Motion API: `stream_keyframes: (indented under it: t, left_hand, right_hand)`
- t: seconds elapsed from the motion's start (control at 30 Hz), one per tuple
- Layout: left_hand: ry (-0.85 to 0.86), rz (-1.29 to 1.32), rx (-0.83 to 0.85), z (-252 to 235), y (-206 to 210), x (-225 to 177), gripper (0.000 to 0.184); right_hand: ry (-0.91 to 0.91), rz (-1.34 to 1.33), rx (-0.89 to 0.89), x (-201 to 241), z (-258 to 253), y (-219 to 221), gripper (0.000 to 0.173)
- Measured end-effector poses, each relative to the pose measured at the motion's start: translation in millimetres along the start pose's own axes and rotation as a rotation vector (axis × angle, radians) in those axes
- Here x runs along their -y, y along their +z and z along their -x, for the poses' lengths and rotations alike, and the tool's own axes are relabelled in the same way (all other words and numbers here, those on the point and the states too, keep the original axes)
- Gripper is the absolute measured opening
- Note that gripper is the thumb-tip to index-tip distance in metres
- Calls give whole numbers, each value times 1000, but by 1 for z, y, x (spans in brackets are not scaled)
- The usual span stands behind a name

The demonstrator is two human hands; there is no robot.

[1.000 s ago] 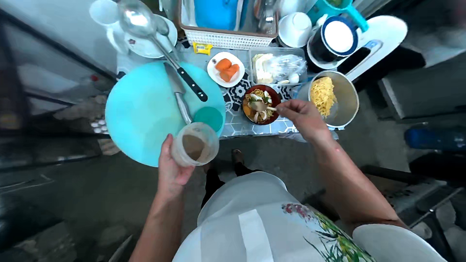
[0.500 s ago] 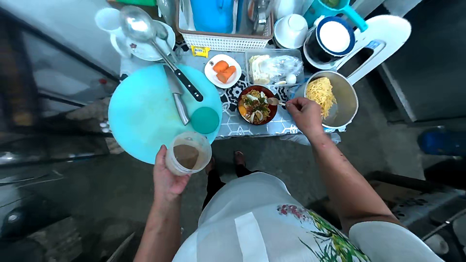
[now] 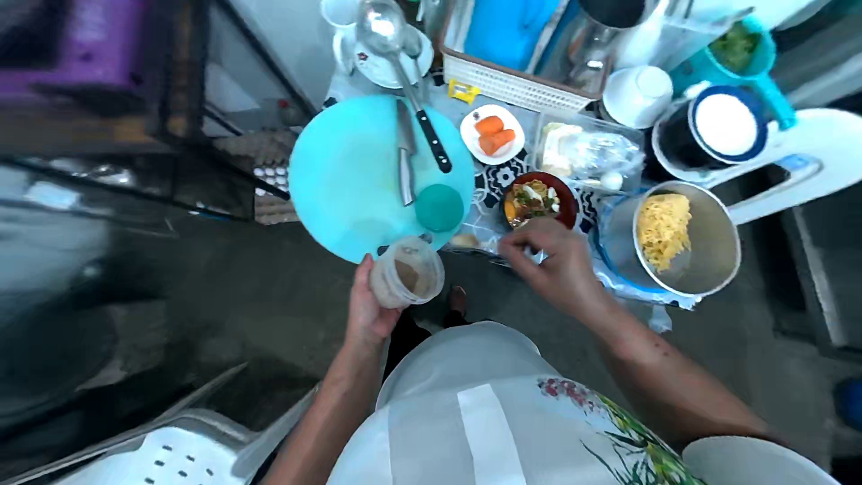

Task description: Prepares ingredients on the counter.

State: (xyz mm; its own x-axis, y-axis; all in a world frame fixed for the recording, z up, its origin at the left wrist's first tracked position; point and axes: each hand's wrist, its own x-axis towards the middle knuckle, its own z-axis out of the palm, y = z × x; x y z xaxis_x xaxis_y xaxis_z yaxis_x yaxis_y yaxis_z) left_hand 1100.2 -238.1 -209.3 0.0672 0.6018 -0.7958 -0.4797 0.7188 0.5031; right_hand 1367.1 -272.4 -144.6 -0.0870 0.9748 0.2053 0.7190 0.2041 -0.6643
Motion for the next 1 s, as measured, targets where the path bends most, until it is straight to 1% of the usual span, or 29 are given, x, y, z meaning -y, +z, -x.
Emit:
stream_keyframes:
  t: [0.03,0.07,0.13,0.17,0.23,0.3,0.33,0.43,0.47,0.53,0.6,0.63,0.7,0.77,0.8,0.83,0.9,1.0]
  left_hand:
    - [-17,41,24,0,-3,1,56]
    - [-32,96,62,-1,-6,1,57]
    - [-39,218,162,1,-17,-2,59]
    - [-25,274,215,2,-24,-5,60]
    - [22,347,304,3,-40,-14,60]
    - [55,365,328,2,-57,-24,59]
    - [56,353,311,1,-66,-30,58]
    - [41,316,194,2,-89,-45,57]
    - [33,308,142,2,-96,-49,56]
    - [19,294,56,3,-110,-55,55]
    - [9,315,12,0,-125,-60,55]
    - [10,334,0,-2,-131,-64,55]
    - [19,365,-11,-4,-139,-72,56]
    - [59,354,-8,-7,-146,-79,55]
    - [100,335,13,-9,-150,-82,54]
    - [147,312,43,-11,-154,-86,51]
    - [230,302,89,-10,-165,-96,49]
    - [259,408,-8,2,-193,-125,51]
  right_hand:
    - [-59,-25,56,10,-8,16,18]
    - [-94,-29,108,18,-18,29,27]
    - [-60,-9,185,26,-41,44,51]
    - [-16,12,193,24,-53,51,56]
    - [65,74,200,9,-76,70,57]
    - [144,141,282,-12,-90,96,55]
    - [169,184,322,-21,-93,111,57]
    - [216,351,394,-44,-94,145,85]
    - [244,389,419,-47,-95,150,89]
    - [311,434,437,-38,-97,151,90]
    - [386,420,434,-12,-99,144,92]
    - [409,352,437,6,-100,141,93]
    - [428,64,485,51,-102,142,92]
    - [436,-273,605,98,-105,157,89]
    - [409,-389,657,119,-108,170,88]
    - [354,-452,696,137,-113,185,87]
    - [186,-447,695,166,-120,219,81]
    - [-130,-295,529,206,-126,280,68]
